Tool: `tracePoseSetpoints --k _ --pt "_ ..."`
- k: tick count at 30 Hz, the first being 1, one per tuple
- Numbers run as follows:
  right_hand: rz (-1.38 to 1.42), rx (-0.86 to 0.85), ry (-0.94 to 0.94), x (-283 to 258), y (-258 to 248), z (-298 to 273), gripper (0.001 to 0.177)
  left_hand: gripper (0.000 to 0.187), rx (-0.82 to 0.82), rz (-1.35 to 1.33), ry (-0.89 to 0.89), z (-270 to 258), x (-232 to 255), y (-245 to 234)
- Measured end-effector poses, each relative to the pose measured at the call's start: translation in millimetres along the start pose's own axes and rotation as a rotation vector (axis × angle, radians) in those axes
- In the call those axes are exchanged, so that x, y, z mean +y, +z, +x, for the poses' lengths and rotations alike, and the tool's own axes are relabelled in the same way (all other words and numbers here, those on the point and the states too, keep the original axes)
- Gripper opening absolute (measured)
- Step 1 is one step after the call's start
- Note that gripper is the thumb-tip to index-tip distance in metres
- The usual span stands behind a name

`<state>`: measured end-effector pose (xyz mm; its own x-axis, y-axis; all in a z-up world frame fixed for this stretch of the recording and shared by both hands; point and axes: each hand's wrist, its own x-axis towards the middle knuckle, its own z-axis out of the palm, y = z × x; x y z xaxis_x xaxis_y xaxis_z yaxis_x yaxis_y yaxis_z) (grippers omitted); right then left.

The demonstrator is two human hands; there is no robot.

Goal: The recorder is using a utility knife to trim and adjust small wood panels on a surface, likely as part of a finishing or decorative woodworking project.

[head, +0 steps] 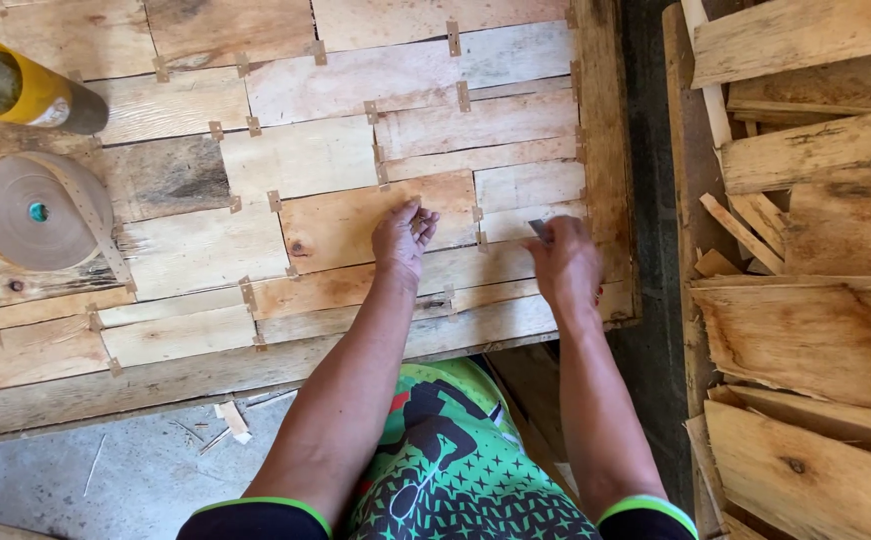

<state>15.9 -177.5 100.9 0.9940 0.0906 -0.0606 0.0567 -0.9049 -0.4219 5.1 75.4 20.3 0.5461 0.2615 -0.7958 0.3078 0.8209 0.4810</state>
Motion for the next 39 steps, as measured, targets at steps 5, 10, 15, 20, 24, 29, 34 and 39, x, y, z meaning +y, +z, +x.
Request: tracePoseSetpoints --k 5,10,15,20,24,29,34,39 --pt "-0.053 -0.374 0.162 -73.3 6.3 61.6 0.036 0.005 -0.007 0.0 0.019 -3.7 -1.6 3.6" --pt "-0.303 -0.559 0.224 -99.5 -5.6 77.8 0.047 0.007 0.024 0.029 0.046 -5.7 -4.0 2.5" --pt "-0.299 -0.563 0.018 -77.1 5.7 68.7 0.05 0.009 0.054 0.085 0.086 -9.2 -1.1 18.5" --pt "-0.014 -0.657 0.043 -67.7 -7.2 82.3 0.031 0.005 -0.129 0.178 0.256 -18.3 -8.8 21.5" --pt "0.439 -0.581 0.039 -70.3 -11.9 95.0 0.027 0.009 -0.288 0.357 0.333 -29.3 -9.8 38.9" --pt "0.52 -0.663 0.002 -65.8 -13.3 107.8 0.024 0.008 -0.387 0.43 0.419 -19.7 -27.8 45.7" --pt "0.501 -0.727 0.048 -66.4 -26.2 108.4 0.016 0.005 -0.4 0.516 0.398 -32.3 -27.8 55.1" --pt "0.298 -0.479 -0.212 -56.6 -15.4 97.5 0.006 0.008 -0.153 0.637 0.213 -50.5 -30.4 74.0"
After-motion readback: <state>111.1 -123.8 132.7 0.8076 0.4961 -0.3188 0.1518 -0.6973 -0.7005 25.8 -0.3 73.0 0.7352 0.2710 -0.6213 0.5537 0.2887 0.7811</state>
